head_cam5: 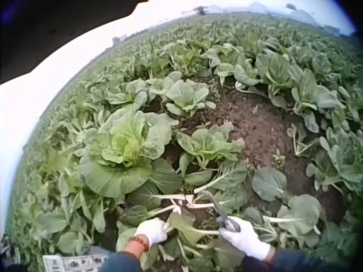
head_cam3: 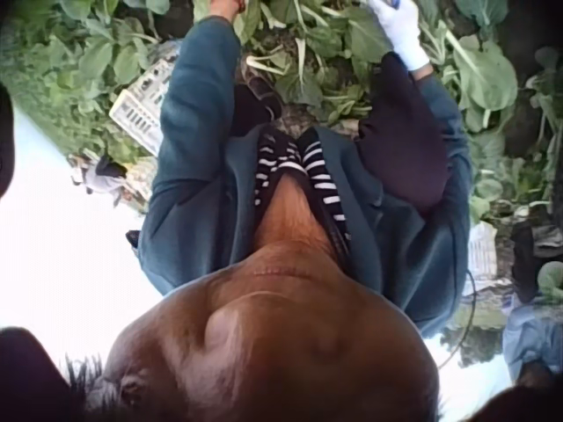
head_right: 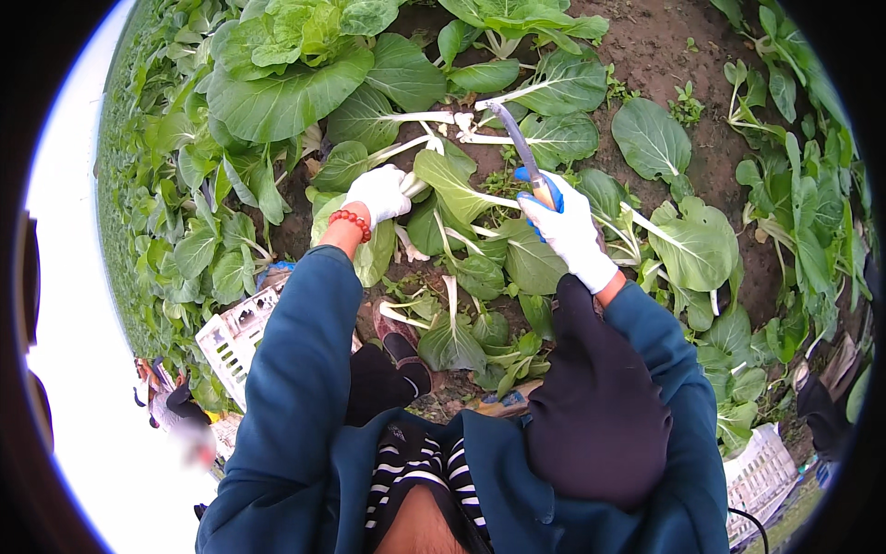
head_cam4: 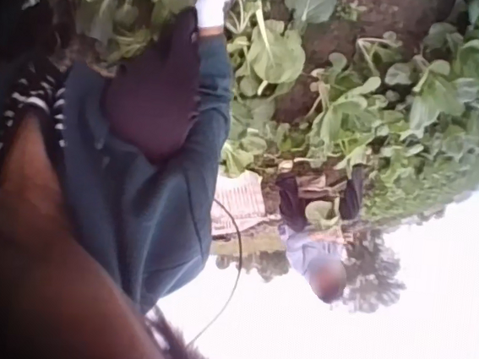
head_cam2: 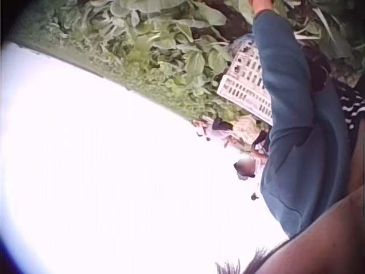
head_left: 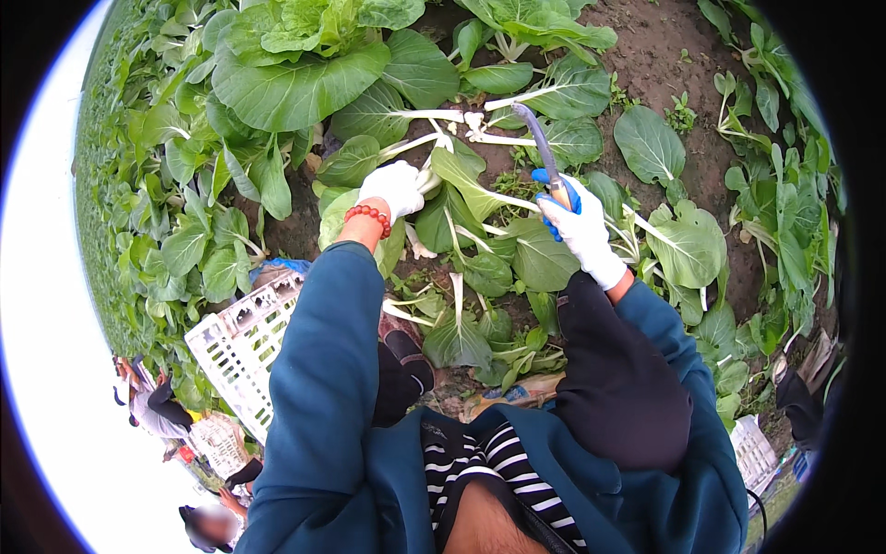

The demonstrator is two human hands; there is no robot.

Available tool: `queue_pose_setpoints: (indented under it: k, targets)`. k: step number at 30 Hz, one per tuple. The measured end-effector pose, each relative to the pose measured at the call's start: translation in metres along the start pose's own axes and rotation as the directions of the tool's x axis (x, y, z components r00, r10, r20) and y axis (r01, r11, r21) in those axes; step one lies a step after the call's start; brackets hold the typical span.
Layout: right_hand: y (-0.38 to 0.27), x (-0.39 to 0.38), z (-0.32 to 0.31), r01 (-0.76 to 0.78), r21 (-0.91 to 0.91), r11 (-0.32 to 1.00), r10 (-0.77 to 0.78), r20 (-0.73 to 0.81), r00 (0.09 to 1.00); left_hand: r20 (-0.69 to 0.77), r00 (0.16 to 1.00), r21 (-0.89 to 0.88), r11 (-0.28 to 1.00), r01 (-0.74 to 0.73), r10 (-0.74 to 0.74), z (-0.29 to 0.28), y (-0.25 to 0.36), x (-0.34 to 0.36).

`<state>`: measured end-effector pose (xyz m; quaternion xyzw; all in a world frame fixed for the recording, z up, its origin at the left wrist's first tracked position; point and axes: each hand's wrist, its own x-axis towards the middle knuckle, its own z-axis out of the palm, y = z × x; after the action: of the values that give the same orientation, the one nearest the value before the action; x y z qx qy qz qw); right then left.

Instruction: The person uses a knife to cut leafy green vegetables at the base and places them into a white plastic basket. The person repeats this process across multiple plants in the field.

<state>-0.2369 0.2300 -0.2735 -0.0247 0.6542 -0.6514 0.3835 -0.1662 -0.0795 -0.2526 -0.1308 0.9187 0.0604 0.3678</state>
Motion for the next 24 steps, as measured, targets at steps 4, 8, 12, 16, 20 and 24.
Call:
queue_pose_setpoints:
  k: [4,8,12,16,20,24]
  targets:
    - [-0.014,0.017,0.003,0.062,0.065,0.996,-0.066,0.053,0.996,-0.199,0.974,-0.063,0.990,-0.126,0.111,-0.006,-0.012,-0.037]
    - [-0.025,0.046,0.014,0.106,0.139,0.985,-0.122,0.113,0.986,-0.326,0.925,0.001,0.979,-0.204,0.194,-0.016,-0.016,-0.089]
    - [-0.045,0.057,0.056,0.001,0.123,0.992,-0.039,0.304,0.952,-0.427,0.873,0.028,0.968,-0.248,0.236,-0.012,-0.019,-0.130]
    - [-0.047,0.062,0.101,-0.080,0.114,0.990,0.024,0.424,0.905,-0.474,0.826,0.062,0.948,-0.314,0.304,0.005,-0.017,-0.142]
    - [-0.040,0.054,0.125,-0.060,0.249,0.967,-0.030,0.340,0.940,-0.461,0.803,0.089,0.920,-0.381,0.377,0.007,-0.012,-0.160]
    - [-0.083,0.024,0.124,0.070,0.263,0.962,-0.156,0.324,0.933,-0.377,0.912,-0.373,0.875,-0.308,0.160,-0.031,-0.018,-0.208]
